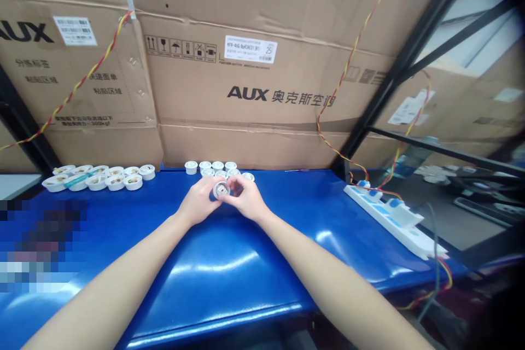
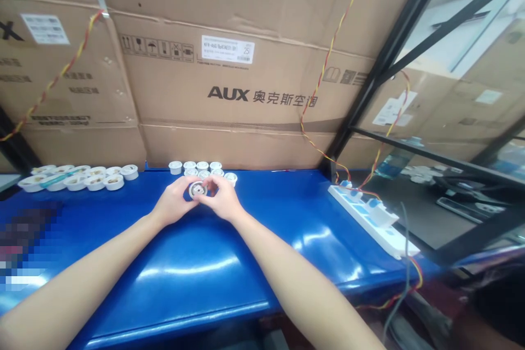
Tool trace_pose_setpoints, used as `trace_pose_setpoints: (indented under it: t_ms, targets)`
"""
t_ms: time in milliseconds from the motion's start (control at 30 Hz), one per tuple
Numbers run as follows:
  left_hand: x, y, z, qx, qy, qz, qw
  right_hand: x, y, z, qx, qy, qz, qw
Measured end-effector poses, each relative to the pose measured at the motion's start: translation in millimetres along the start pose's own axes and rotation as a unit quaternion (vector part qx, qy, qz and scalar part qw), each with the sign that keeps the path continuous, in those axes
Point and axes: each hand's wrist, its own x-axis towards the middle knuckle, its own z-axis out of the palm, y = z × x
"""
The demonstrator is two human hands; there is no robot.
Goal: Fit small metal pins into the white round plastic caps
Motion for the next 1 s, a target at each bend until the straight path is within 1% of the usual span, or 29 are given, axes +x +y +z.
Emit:
trace_pose_setpoints:
  t_ms: [100, 167, 233, 300, 367, 433, 500, 567, 633, 667, 700, 767, 800, 867, 900, 933, 1000]
  targets:
    - [0.6, 1.4, -0.8, -0.016, 0.004, -0.020, 1.000, -1.6, -4.8, 1.3, -0.050, 0.006, -0.065, 0.997]
    - [1.1, 2.6, -1.1, -0.028, 0.004, -0.025, 0.999, -1.7, -10.6, 0.2, -0.089, 0.005, -0.095, 0.991]
    - [1.4, 3.2, -1.2, -0.042, -0.008, -0.022, 0.999, -0.5, -16.6, -5.1, -0.137, -0.012, -0.097, 0.986]
    - [1.4, 2.2, -1.3, -0.040, -0.023, -0.017, 0.999, 1.8, -19.8, -16.2, -0.207, -0.053, -0.073, 0.974]
    - [0.8, -1.4, -1.8, -0.013, -0.031, -0.021, 0.999, 4.6, -17.8, -32.9, -0.298, -0.098, -0.014, 0.950]
    - [-0.2, -7.0, -2.8, 0.021, -0.033, -0.040, 0.998, 7.0, -9.8, -53.7, -0.366, -0.150, 0.068, 0.916]
    - [-1.3, -13.4, -3.9, 0.042, -0.033, -0.068, 0.996, 8.5, 2.4, -75.6, -0.388, -0.201, 0.154, 0.886]
    - [-2.0, -18.6, -4.4, 0.054, -0.026, -0.098, 0.993, 8.8, 14.9, -94.4, -0.403, -0.194, 0.236, 0.863]
    - [-2.3, -21.6, -4.2, 0.064, -0.017, -0.120, 0.991, 8.6, 23.9, -104.8, -0.433, -0.160, 0.298, 0.835]
    - [-2.3, -22.3, -3.8, 0.066, -0.015, -0.127, 0.990, 8.7, 26.4, -105.4, -0.454, -0.125, 0.303, 0.829]
    - [-2.3, -22.5, -3.1, 0.068, -0.016, -0.131, 0.989, 9.1, 27.8, -102.7, -0.472, -0.084, 0.284, 0.830]
    - [-2.3, -22.1, -1.5, 0.068, -0.020, -0.134, 0.988, 11.2, 28.2, -88.8, -0.484, -0.025, 0.202, 0.851]
    - [-2.3, -21.8, -0.7, 0.067, -0.021, -0.133, 0.989, 13.0, 28.1, -79.2, -0.476, -0.020, 0.151, 0.866]
    - [-2.4, -21.5, 0.6, 0.064, -0.022, -0.131, 0.989, 17.7, 28.9, -60.0, -0.454, -0.047, 0.083, 0.886]
    - [-2.5, -21.5, 0.9, 0.064, -0.022, -0.129, 0.989, 20.0, 29.8, -52.5, -0.450, -0.060, 0.072, 0.888]
    - [-2.5, -21.5, 0.9, 0.062, -0.024, -0.127, 0.990, 21.8, 31.0, -47.1, -0.448, -0.076, 0.078, 0.887]
    - [-2.4, -20.9, 0.3, 0.056, -0.028, -0.118, 0.991, 23.2, 32.7, -43.0, -0.441, -0.087, 0.101, 0.888]
